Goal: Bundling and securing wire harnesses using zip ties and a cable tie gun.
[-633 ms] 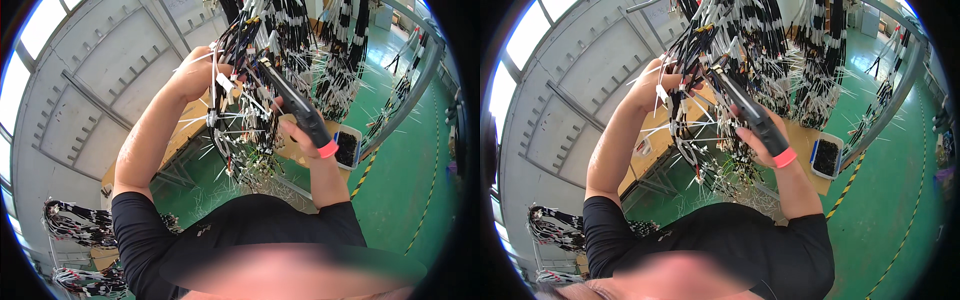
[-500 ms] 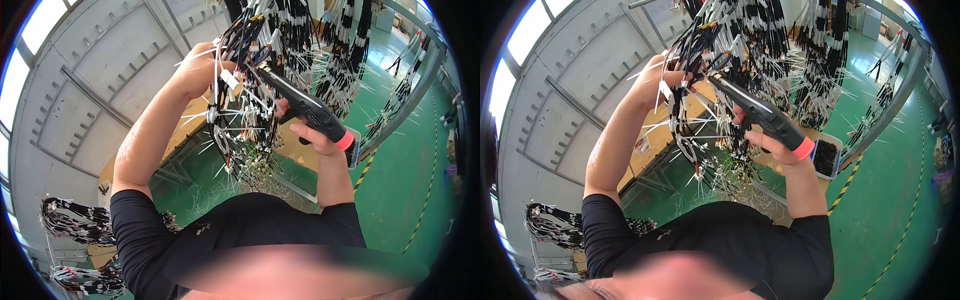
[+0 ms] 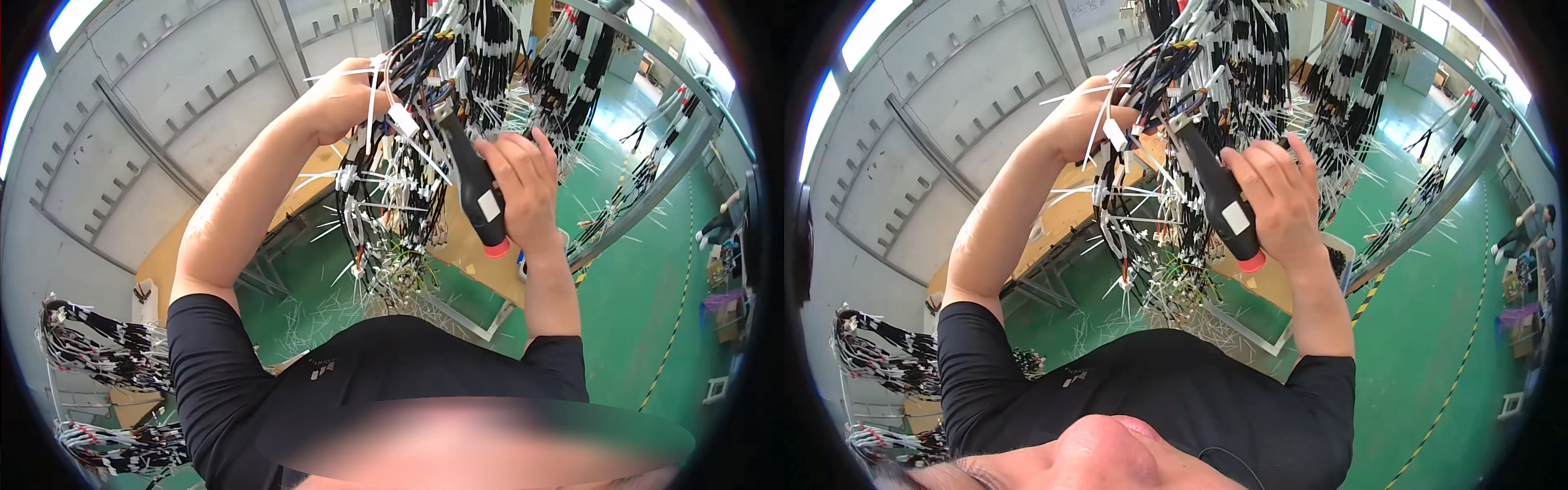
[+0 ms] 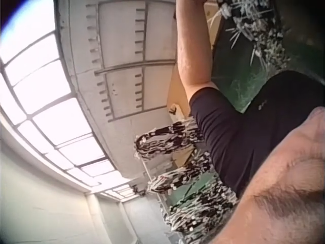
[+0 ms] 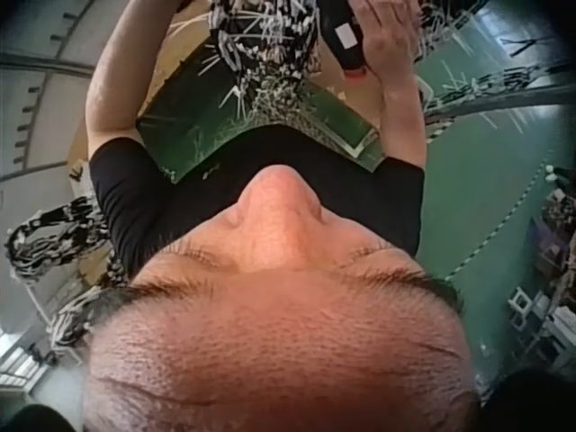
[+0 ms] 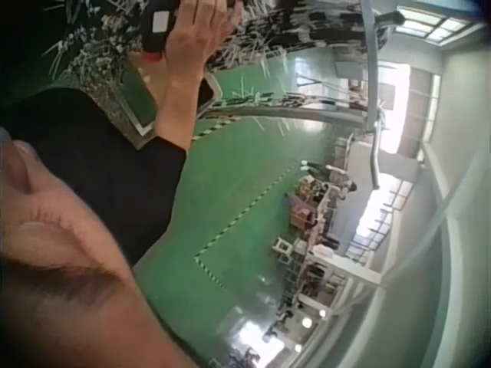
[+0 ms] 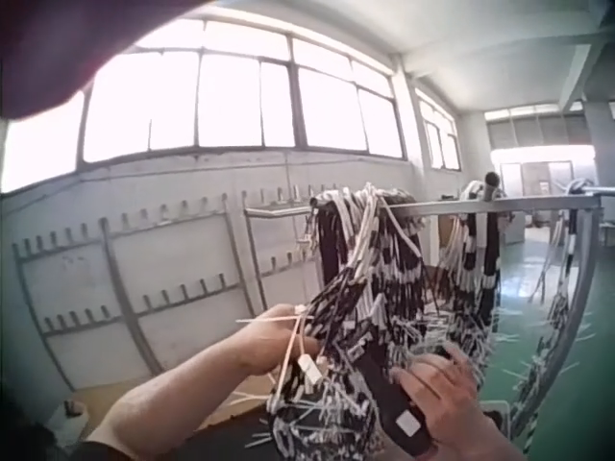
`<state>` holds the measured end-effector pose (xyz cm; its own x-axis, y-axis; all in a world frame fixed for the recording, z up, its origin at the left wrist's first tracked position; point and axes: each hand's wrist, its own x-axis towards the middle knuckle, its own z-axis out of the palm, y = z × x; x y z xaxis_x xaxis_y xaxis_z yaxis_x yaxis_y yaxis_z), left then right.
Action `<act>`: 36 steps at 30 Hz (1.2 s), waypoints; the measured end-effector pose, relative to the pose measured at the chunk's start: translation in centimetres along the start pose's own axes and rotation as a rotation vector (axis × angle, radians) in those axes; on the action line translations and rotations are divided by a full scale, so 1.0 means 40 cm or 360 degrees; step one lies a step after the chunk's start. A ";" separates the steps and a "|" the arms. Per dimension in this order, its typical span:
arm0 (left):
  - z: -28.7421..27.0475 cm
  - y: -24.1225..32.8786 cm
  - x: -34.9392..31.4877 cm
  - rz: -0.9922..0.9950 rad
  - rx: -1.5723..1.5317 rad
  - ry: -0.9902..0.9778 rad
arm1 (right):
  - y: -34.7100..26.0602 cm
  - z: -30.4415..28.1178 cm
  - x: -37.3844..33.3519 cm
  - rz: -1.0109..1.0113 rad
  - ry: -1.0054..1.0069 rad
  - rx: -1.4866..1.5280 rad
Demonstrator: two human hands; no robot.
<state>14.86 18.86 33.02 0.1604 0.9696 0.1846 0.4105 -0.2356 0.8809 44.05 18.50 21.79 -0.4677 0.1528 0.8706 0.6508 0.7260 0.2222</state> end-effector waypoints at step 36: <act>0.017 -0.057 0.040 0.0028 -0.0323 -0.0195 | 0.023 -0.005 -0.033 0.0650 -0.0278 0.1314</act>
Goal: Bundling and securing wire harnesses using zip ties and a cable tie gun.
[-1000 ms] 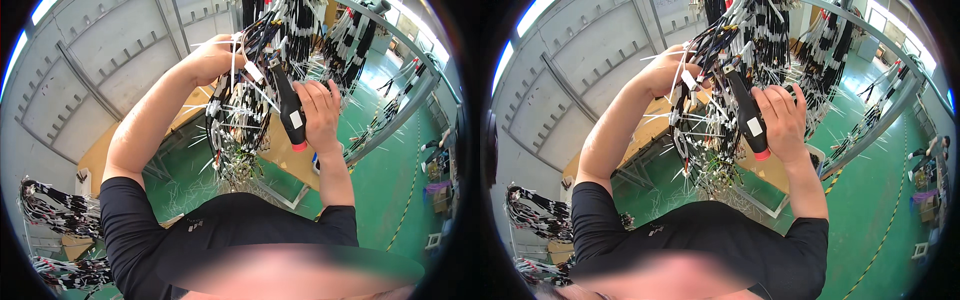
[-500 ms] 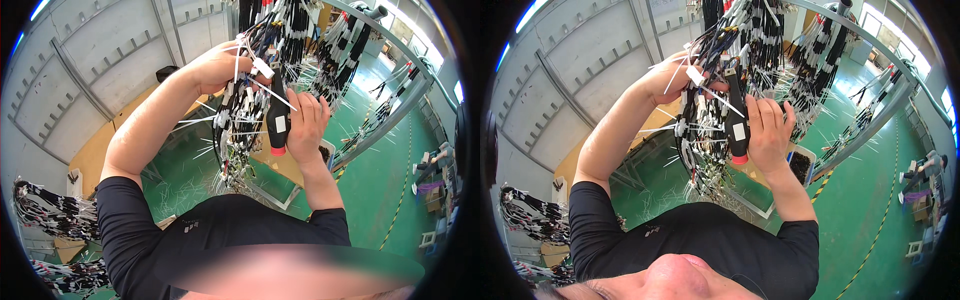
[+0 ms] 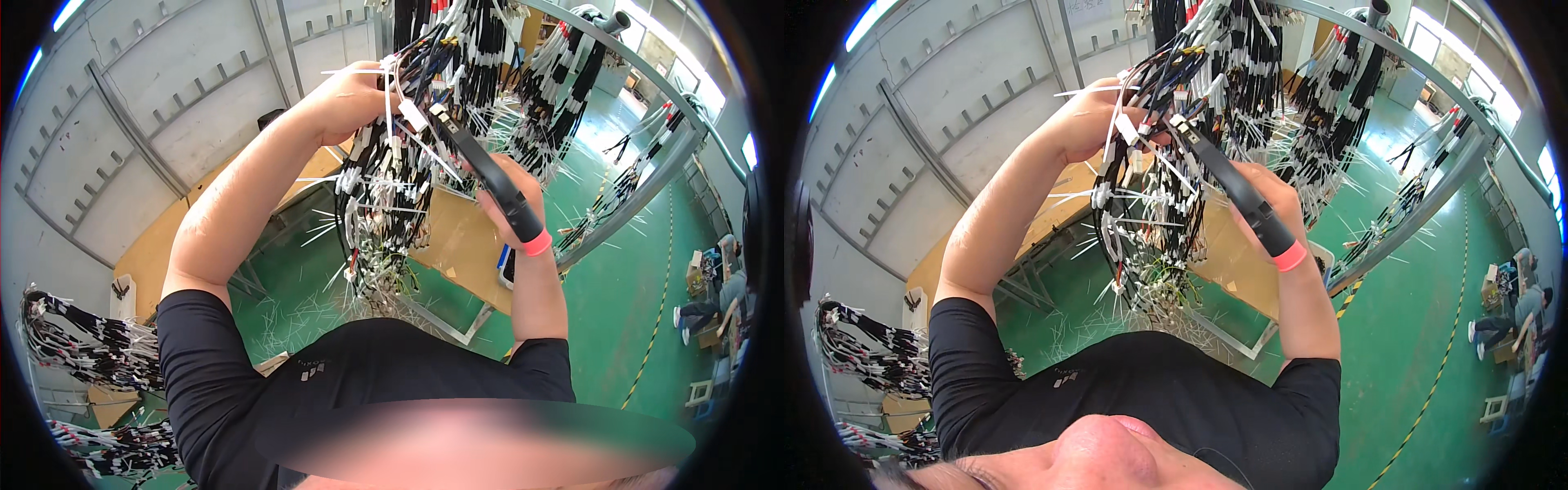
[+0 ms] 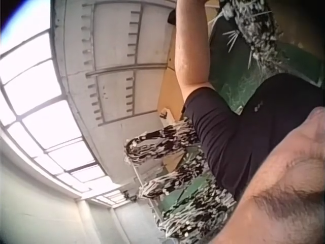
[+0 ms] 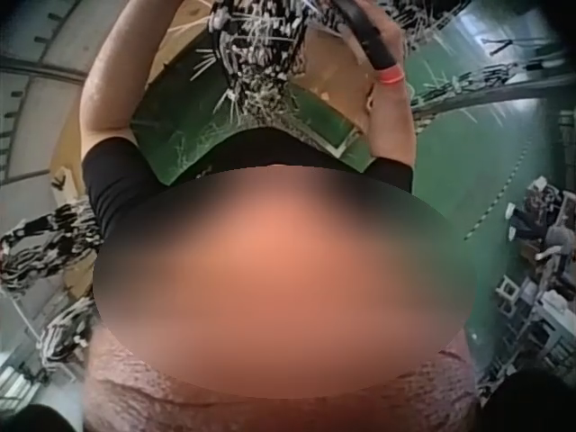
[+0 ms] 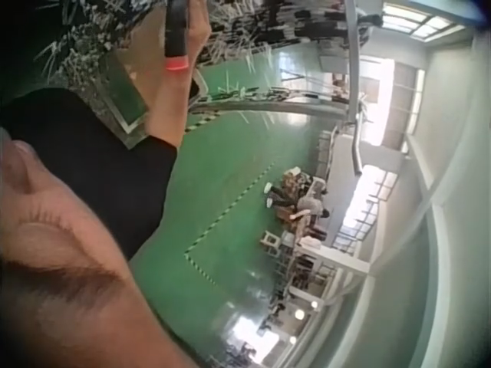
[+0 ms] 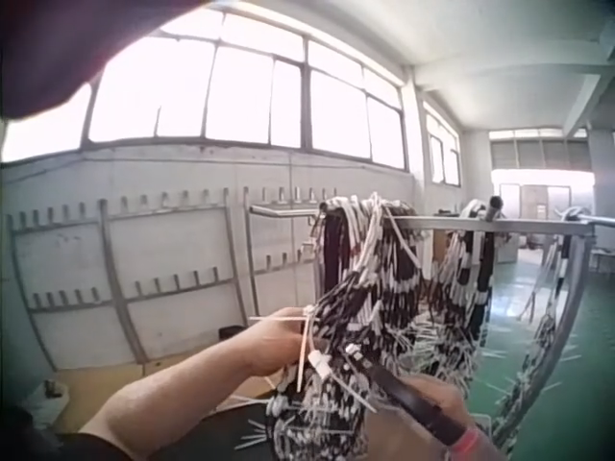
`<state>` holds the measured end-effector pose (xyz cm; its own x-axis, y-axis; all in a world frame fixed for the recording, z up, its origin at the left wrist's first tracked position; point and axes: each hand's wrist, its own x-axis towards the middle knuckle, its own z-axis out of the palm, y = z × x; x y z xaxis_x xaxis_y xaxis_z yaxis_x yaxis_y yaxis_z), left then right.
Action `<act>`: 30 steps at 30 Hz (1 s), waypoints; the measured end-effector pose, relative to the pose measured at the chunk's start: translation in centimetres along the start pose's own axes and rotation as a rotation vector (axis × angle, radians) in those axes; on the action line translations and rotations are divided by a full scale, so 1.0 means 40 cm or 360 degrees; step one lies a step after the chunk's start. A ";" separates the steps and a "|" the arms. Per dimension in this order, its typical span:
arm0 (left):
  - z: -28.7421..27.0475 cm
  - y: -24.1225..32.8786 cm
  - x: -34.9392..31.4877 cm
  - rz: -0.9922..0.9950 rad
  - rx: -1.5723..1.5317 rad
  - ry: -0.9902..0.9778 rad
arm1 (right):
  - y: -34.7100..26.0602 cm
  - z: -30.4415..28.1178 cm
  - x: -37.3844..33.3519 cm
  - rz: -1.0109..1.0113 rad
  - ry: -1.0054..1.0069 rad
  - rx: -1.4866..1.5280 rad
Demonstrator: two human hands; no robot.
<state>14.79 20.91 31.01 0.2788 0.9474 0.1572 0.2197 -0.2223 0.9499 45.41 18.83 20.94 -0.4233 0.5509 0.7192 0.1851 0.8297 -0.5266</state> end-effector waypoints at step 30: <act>0.045 0.028 -0.036 0.0235 0.0423 0.0139 | -0.039 0.023 -0.034 0.0572 -0.0022 0.0953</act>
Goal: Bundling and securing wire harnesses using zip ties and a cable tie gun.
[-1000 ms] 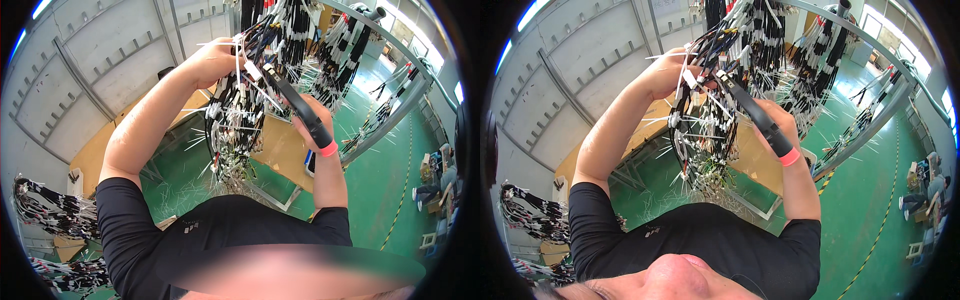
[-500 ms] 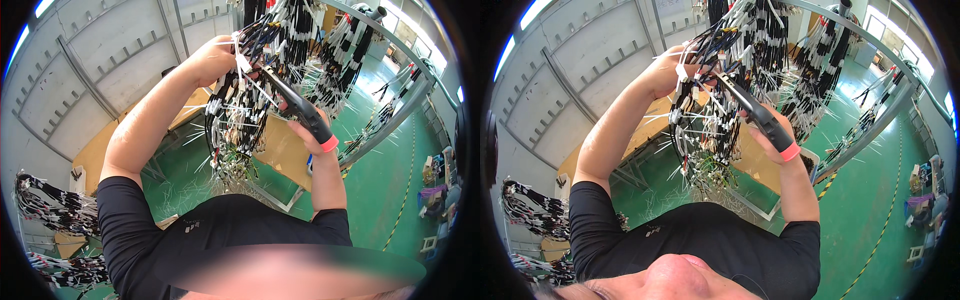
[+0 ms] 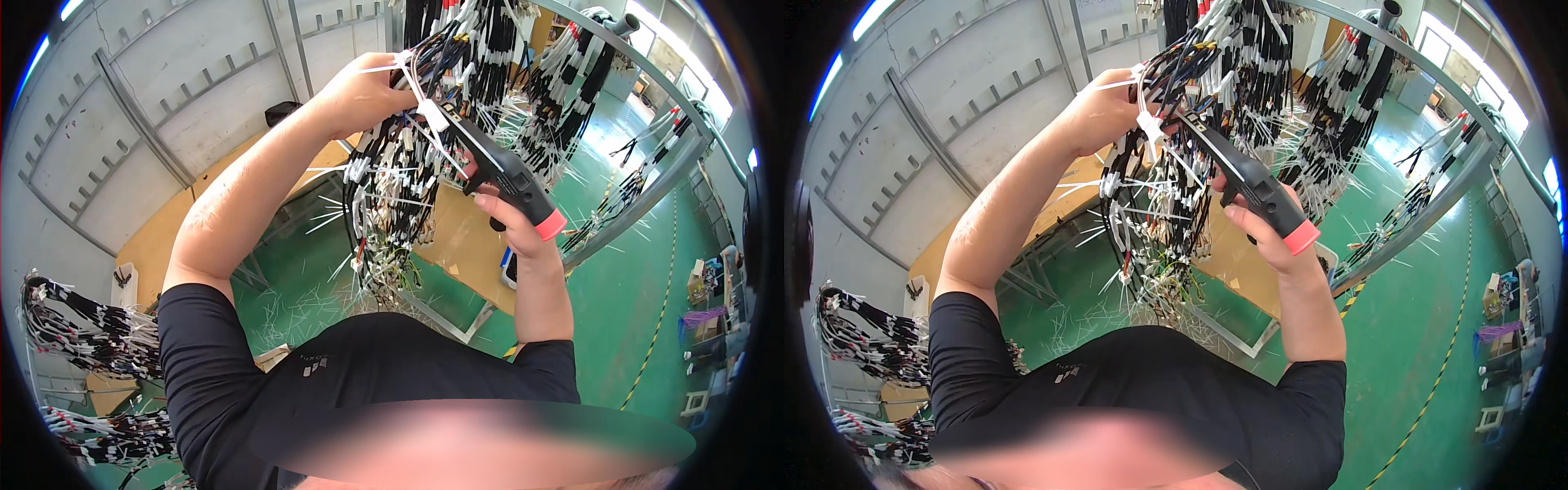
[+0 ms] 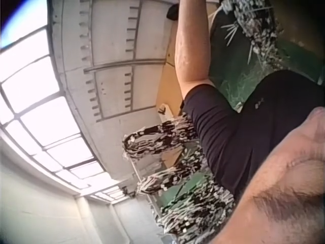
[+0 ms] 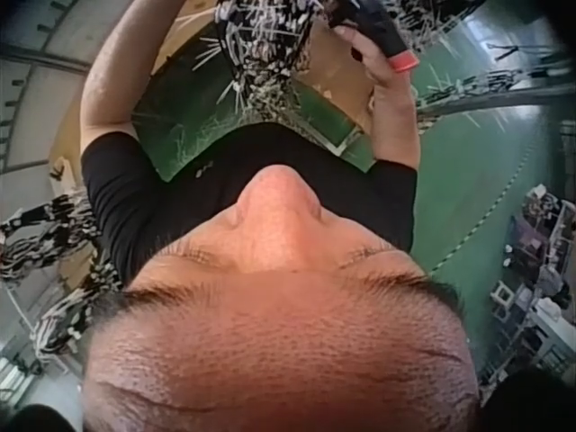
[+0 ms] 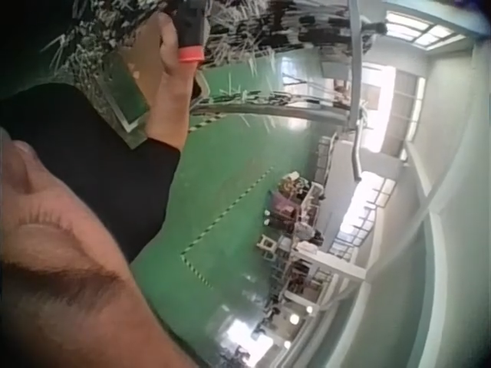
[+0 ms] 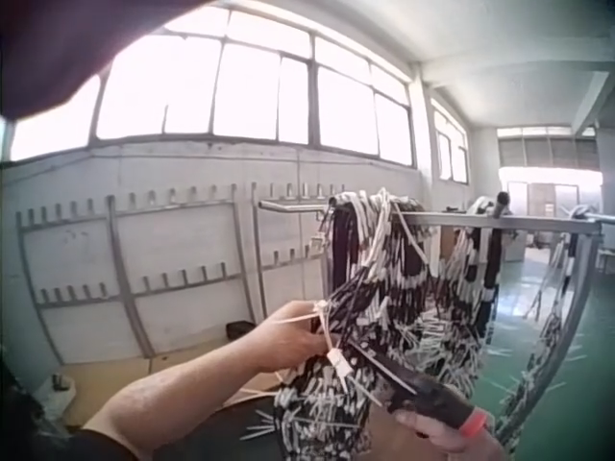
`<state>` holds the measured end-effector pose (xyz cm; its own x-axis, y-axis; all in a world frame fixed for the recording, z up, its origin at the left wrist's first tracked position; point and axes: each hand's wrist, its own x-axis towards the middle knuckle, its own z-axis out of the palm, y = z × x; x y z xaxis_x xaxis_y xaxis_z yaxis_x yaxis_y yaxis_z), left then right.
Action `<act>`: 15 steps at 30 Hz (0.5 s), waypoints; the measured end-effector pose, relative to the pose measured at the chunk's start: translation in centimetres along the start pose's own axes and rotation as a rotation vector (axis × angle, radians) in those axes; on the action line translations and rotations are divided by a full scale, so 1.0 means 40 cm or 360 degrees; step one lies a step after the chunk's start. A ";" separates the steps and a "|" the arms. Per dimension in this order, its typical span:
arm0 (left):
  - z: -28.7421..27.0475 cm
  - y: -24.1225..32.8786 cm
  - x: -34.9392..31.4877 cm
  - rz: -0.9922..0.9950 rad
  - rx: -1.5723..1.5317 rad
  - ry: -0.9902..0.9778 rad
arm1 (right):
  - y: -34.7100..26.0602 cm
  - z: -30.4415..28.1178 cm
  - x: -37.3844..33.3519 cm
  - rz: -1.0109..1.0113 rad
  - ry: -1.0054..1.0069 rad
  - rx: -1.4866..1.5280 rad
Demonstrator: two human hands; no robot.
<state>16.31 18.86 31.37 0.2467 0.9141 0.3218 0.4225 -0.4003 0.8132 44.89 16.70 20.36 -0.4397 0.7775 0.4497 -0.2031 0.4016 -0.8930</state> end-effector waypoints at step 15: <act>-0.009 -0.006 0.000 0.0043 -0.0094 -0.0054 | 0.013 -0.055 0.063 -0.0453 -0.0209 -0.1190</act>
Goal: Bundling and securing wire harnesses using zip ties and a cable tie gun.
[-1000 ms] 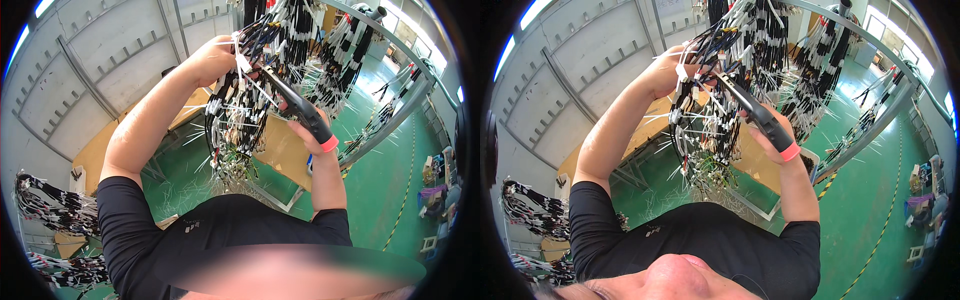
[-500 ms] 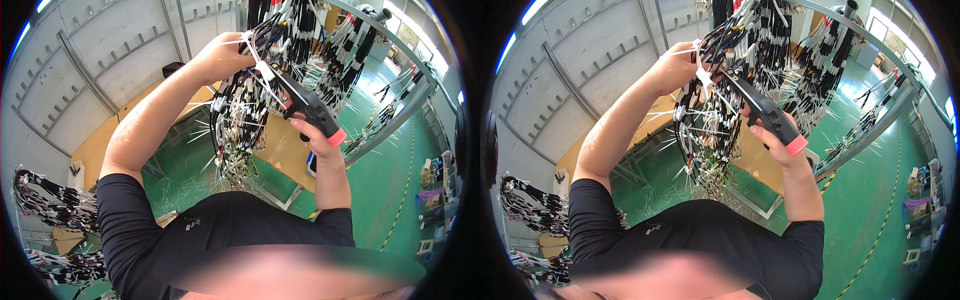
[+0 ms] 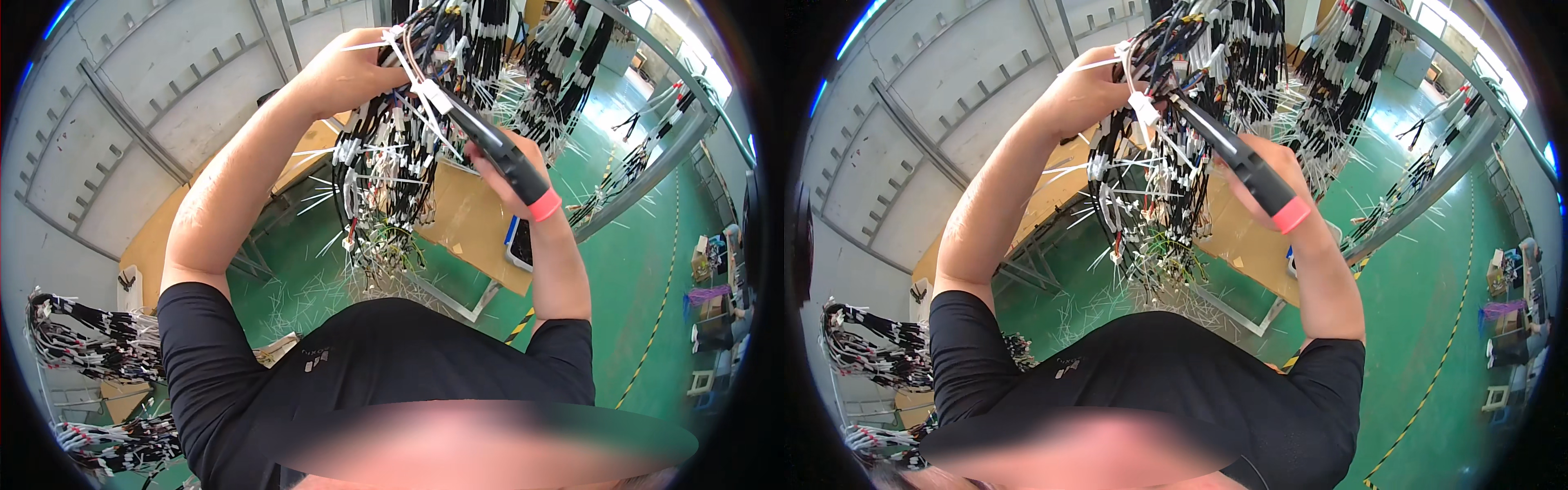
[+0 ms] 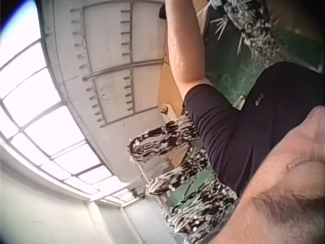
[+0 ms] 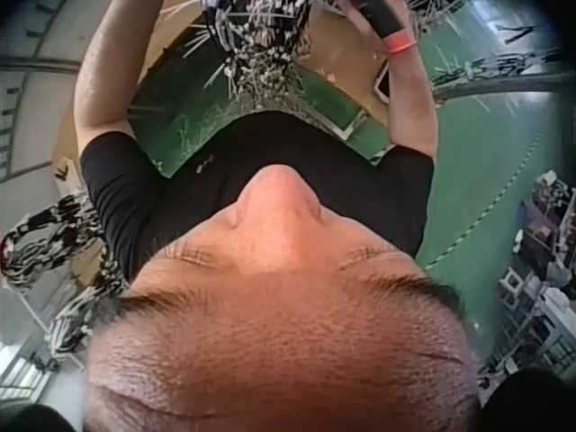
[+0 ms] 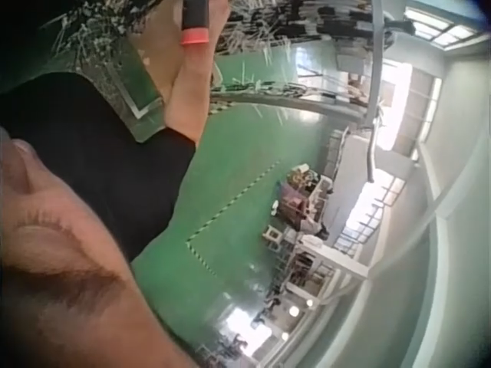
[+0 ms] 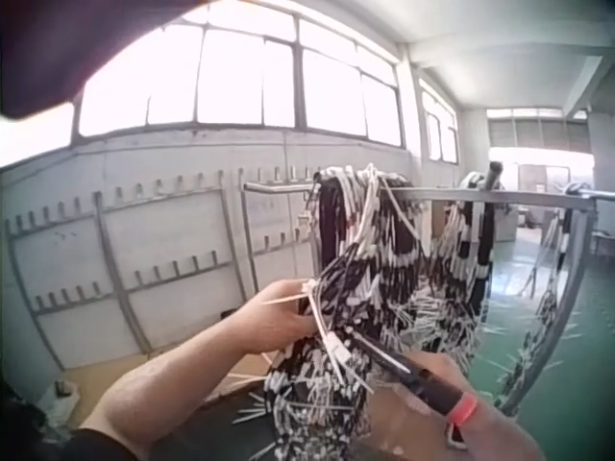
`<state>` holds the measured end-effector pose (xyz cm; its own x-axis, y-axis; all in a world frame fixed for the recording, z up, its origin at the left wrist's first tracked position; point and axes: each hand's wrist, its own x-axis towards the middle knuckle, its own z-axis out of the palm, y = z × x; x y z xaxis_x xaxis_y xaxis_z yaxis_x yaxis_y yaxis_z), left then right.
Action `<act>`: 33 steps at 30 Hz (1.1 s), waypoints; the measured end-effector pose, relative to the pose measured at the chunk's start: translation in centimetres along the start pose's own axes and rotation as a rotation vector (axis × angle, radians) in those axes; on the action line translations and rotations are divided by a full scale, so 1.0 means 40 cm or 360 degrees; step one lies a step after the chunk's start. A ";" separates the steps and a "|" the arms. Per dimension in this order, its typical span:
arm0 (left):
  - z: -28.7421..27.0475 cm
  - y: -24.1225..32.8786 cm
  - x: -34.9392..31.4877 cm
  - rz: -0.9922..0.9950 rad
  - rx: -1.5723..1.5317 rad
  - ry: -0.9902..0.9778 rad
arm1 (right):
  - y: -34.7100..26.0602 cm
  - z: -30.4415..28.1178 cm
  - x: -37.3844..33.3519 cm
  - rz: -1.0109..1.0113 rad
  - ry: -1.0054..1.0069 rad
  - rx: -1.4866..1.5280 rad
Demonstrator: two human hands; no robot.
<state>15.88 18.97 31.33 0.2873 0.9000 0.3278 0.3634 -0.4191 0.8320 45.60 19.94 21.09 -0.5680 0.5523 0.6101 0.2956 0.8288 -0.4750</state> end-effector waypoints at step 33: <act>0.160 -0.436 0.051 0.0095 -0.2036 -0.1039 | -0.019 0.043 -0.115 0.0169 0.0425 0.1096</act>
<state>15.82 27.34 14.63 0.7483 0.5234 0.4075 -0.5940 0.2552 0.7629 46.67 16.62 17.53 -0.3312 0.7021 0.6304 -0.2593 0.5747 -0.7762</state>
